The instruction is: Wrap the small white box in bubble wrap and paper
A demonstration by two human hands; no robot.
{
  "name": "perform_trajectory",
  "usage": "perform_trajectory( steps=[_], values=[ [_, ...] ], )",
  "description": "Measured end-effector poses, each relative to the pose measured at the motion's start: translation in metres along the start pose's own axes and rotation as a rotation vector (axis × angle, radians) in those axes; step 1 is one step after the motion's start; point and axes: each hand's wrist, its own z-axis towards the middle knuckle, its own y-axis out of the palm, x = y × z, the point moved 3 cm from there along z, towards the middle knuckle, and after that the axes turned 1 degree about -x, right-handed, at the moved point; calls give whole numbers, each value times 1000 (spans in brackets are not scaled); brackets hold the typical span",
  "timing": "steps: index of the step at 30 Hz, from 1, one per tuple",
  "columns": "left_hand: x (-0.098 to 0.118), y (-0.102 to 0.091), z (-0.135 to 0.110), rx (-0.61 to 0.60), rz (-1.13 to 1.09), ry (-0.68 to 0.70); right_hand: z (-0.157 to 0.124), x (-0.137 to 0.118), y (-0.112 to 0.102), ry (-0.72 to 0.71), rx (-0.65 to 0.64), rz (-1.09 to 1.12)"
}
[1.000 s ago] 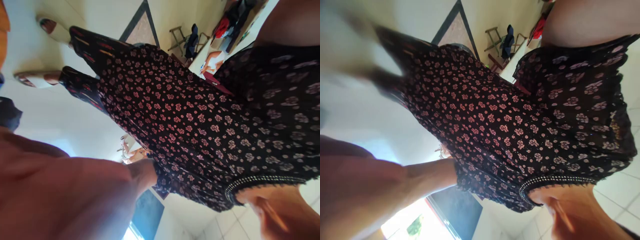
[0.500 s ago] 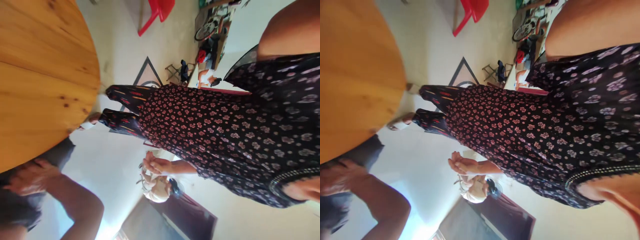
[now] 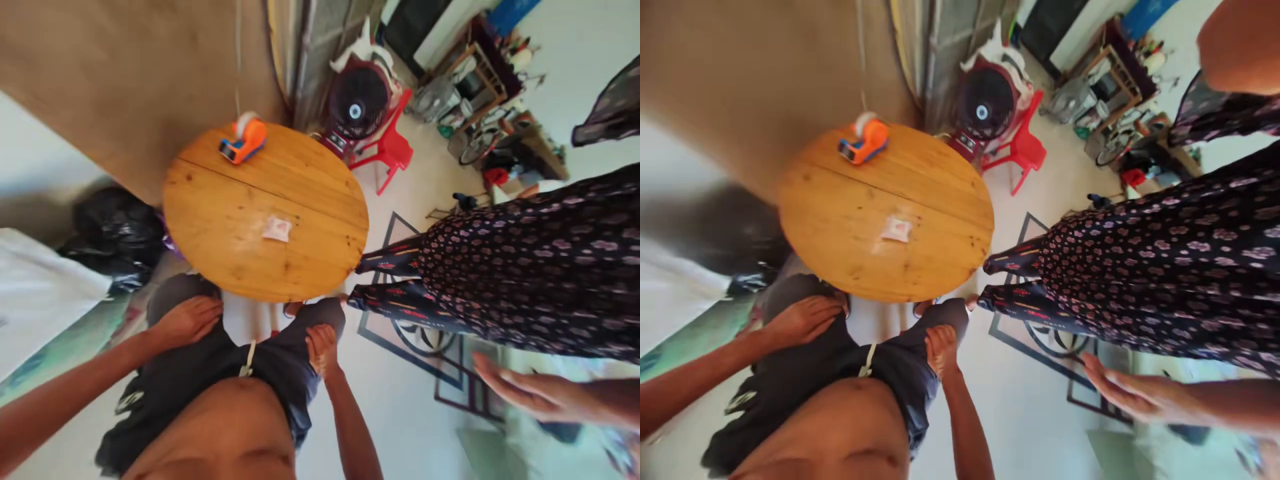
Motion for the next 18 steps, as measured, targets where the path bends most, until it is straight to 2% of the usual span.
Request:
perform_trajectory(
  steps=[2, 5, 7, 11, 13, 14, 18],
  values=[
    [-1, -6, -4, -21, 121, 177, 0, 7, -1, -72, 58, 28],
    [11, -15, 8, 81, 166, 107, 9, 8, 0, -146, 179, 101],
    [19, -18, 19, 101, 140, 63, 16, 10, 3, -156, 301, 148],
    [28, -29, 33, 189, 90, 111, 20, 17, 3, -186, 396, 199],
    [35, -43, 35, 275, 116, 164, 15, 19, -14, -189, 423, 199],
    [39, -51, 37, 279, 129, 186, 11, 20, -27, -175, 468, 187],
    [63, -97, 51, 455, 85, 185, -2, 17, -90, -186, 563, 113]
  ],
)
